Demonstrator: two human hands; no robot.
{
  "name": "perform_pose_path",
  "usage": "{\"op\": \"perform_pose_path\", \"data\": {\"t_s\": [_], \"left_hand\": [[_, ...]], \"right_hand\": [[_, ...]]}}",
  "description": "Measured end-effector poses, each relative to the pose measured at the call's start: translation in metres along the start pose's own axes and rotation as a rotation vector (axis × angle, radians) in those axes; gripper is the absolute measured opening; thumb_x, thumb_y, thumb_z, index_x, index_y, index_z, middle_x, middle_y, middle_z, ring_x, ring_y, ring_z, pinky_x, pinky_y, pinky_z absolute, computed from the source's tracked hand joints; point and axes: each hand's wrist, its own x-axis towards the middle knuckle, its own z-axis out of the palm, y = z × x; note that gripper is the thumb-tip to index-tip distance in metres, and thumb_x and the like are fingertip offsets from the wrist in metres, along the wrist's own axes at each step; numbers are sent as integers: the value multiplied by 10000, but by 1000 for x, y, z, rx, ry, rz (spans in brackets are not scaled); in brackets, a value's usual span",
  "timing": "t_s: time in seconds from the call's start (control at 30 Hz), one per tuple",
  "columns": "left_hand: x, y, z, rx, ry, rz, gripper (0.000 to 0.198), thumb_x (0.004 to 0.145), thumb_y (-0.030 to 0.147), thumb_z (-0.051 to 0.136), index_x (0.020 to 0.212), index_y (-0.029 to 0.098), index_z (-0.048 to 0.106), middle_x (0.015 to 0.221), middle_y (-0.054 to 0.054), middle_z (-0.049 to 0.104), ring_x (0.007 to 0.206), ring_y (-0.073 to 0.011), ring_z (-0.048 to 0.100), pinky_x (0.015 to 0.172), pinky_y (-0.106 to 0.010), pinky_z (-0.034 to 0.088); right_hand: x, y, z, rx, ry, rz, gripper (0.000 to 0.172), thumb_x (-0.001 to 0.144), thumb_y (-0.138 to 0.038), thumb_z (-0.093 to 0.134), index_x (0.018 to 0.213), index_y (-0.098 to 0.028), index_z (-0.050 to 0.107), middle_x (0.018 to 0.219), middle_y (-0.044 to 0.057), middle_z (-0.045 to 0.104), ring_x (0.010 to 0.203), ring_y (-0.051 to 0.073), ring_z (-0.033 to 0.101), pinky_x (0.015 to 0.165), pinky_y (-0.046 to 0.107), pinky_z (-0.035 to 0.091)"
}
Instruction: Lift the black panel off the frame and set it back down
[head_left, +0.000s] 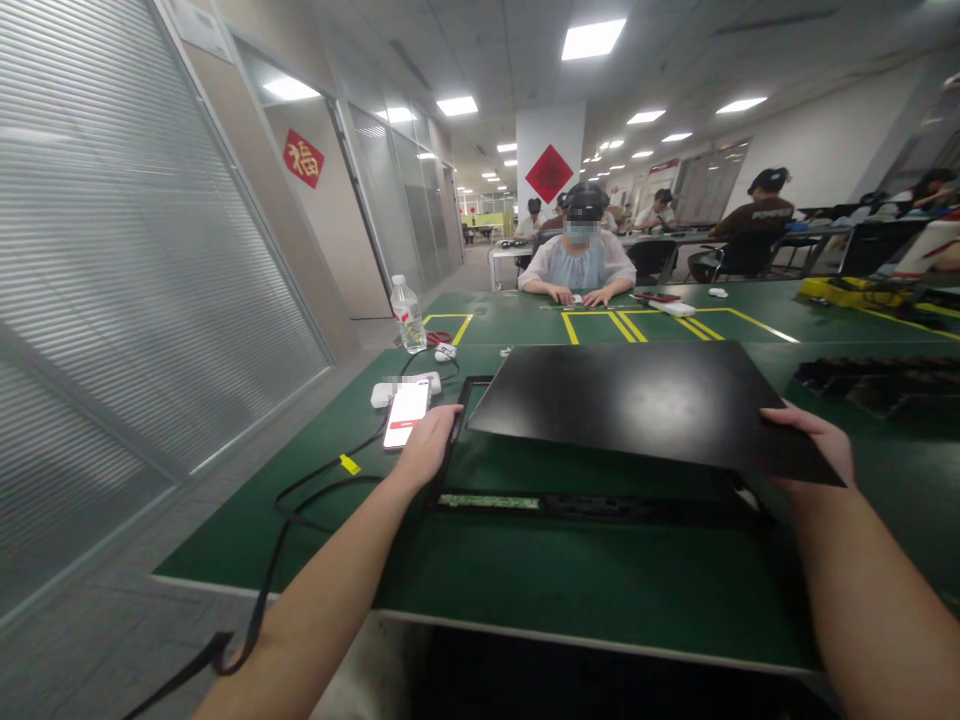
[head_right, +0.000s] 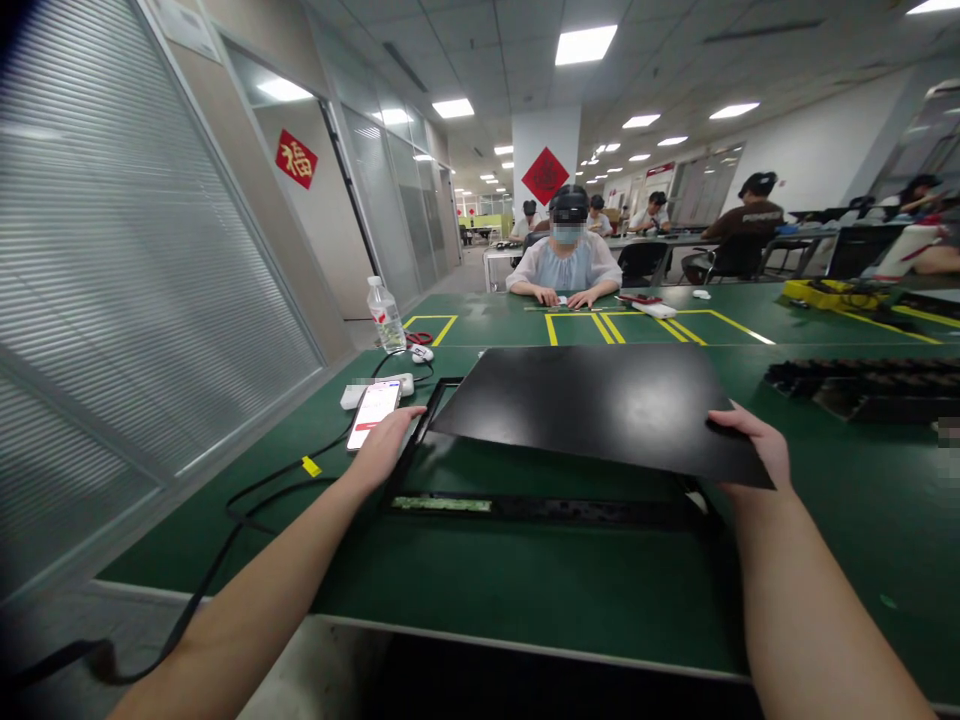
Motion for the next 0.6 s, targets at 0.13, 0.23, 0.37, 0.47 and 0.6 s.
{"op": "perform_pose_path", "data": {"t_s": [0.13,0.23,0.37,0.47,0.6], "left_hand": [[-1,-3,3,129,-118,8,341,816,373,725,1109,205,767,1326,-155,717,1328,-387,616,1224,-522,406],[-1,-8,3,212,-179,38,312,803,318,731,1089,199,771,1363,-170,696,1355,-391,604,1230,-529,410],[0,-15,4,384,-239,69,328,866,240,635,1162,168,755,1410,-184,670,1371,-366,606,1228,-538,428],[1,-17,3,435,-258,101,340,894,218,603,1199,177,747,1402,-169,680,1342,-346,634,1206,-532,465],[1,-18,4,448,-269,123,327,888,212,610,1179,187,757,1385,-160,693,1329,-341,645,1195,-521,482]], "right_hand": [[4,3,2,101,50,-129,181,665,-274,646,817,-232,558,948,88,704,992,272,704,880,434,615],[10,6,8,316,169,-220,254,618,-182,663,748,-237,452,837,20,641,904,207,687,847,398,622],[19,8,13,590,425,-296,413,478,-23,617,712,-211,334,757,-66,529,749,108,634,700,287,622],[21,11,12,608,483,-347,440,479,-13,603,779,-224,359,781,-77,524,734,101,627,587,228,591],[23,15,6,527,562,-326,490,511,-37,584,901,-261,391,865,-76,543,752,103,638,469,136,498]]}}
